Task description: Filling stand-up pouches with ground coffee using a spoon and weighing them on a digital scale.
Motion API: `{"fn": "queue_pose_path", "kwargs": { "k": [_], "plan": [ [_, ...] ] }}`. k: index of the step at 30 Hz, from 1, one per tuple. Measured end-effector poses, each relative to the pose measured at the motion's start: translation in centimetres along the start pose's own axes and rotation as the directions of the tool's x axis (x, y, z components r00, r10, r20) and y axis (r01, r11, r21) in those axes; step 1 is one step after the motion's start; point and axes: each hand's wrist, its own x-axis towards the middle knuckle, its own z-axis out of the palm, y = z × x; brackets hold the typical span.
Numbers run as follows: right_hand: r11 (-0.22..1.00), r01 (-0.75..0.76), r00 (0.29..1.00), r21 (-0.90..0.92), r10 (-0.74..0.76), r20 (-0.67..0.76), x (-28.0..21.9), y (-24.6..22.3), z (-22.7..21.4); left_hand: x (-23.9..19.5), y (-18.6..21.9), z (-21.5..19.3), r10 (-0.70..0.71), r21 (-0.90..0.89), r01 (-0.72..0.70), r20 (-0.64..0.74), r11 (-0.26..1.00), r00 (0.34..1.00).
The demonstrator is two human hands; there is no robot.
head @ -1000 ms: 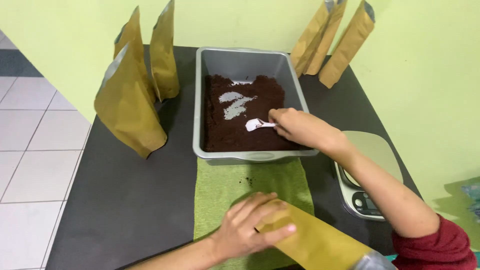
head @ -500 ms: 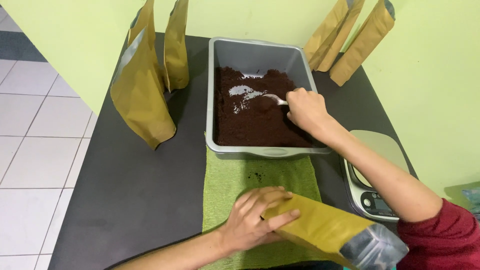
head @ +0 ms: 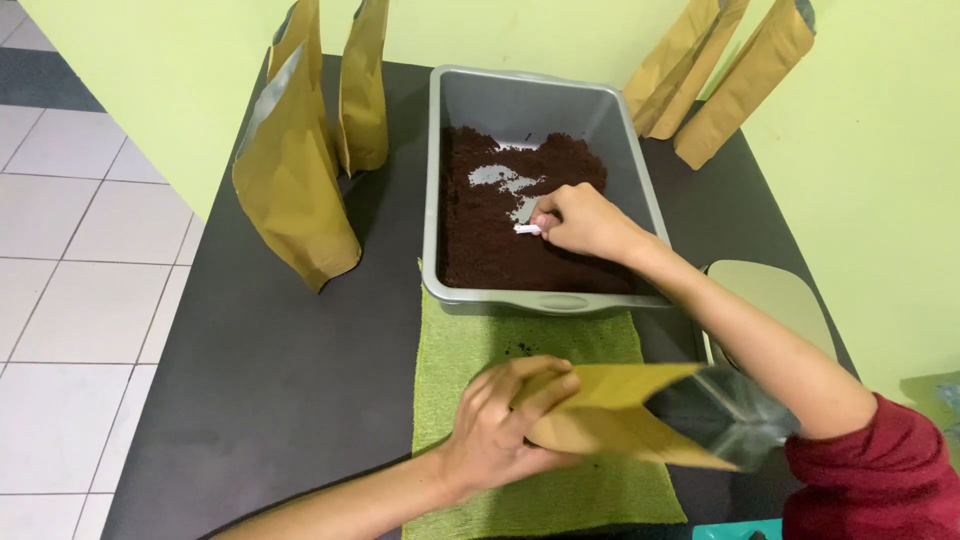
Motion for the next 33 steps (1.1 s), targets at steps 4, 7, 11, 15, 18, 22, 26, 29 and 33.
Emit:
{"fn": "queue_pose_path", "kwargs": {
  "k": [4, 7, 11, 15, 18, 22, 26, 29, 33],
  "plan": [
    [0.999, 0.036, 0.998, 0.041, -0.034, -0.043, -0.6, 1.0, -1.6, 0.2, -0.3, 0.2, -0.152, -0.001, 0.152, -0.002, 0.988, 0.988],
    [0.999, 0.003, 0.998, 0.037, -0.001, -0.062, -2.3, 0.5, -4.3, 0.5, -0.4, 0.2, -0.24, -0.005, 0.24, 0.001, 0.971, 0.971],
    [0.996, -0.089, 0.994, -0.011, 0.088, -0.067, -5.0, -0.2, -8.1, 2.8, 1.0, -1.3, -0.347, -0.065, 0.346, -0.006, 0.936, 0.938],
    [0.996, -0.077, 0.991, -0.045, 0.072, -0.116, -7.4, 0.9, -11.5, 2.9, 1.1, -1.4, -0.321, -0.025, 0.321, 0.013, 0.947, 0.947],
    [0.991, -0.042, 0.981, -0.127, 0.017, -0.193, -9.6, 1.8, -13.8, 3.0, 1.2, -1.3, -0.304, -0.002, 0.304, 0.017, 0.953, 0.953],
    [0.988, -0.107, 0.973, -0.108, 0.082, -0.215, -14.1, 0.9, -16.6, 3.3, 1.5, -1.4, -0.334, 0.015, 0.334, 0.015, 0.942, 0.942],
    [0.984, -0.151, 0.969, -0.095, 0.128, -0.21, -17.6, 1.2, -18.3, 3.2, 1.5, -1.2, -0.383, 0.036, 0.382, 0.031, 0.924, 0.923],
    [0.961, -0.271, 0.949, -0.052, 0.258, -0.183, -20.1, -0.2, -18.2, 3.1, 1.5, -1.1, -0.398, 0.018, 0.397, 0.042, 0.918, 0.917],
    [0.928, -0.36, 0.93, -0.092, 0.348, -0.119, -22.0, -1.5, -16.8, 3.1, 1.5, -1.1, -0.39, 0.001, 0.391, 0.061, 0.92, 0.919]
  ]
}}
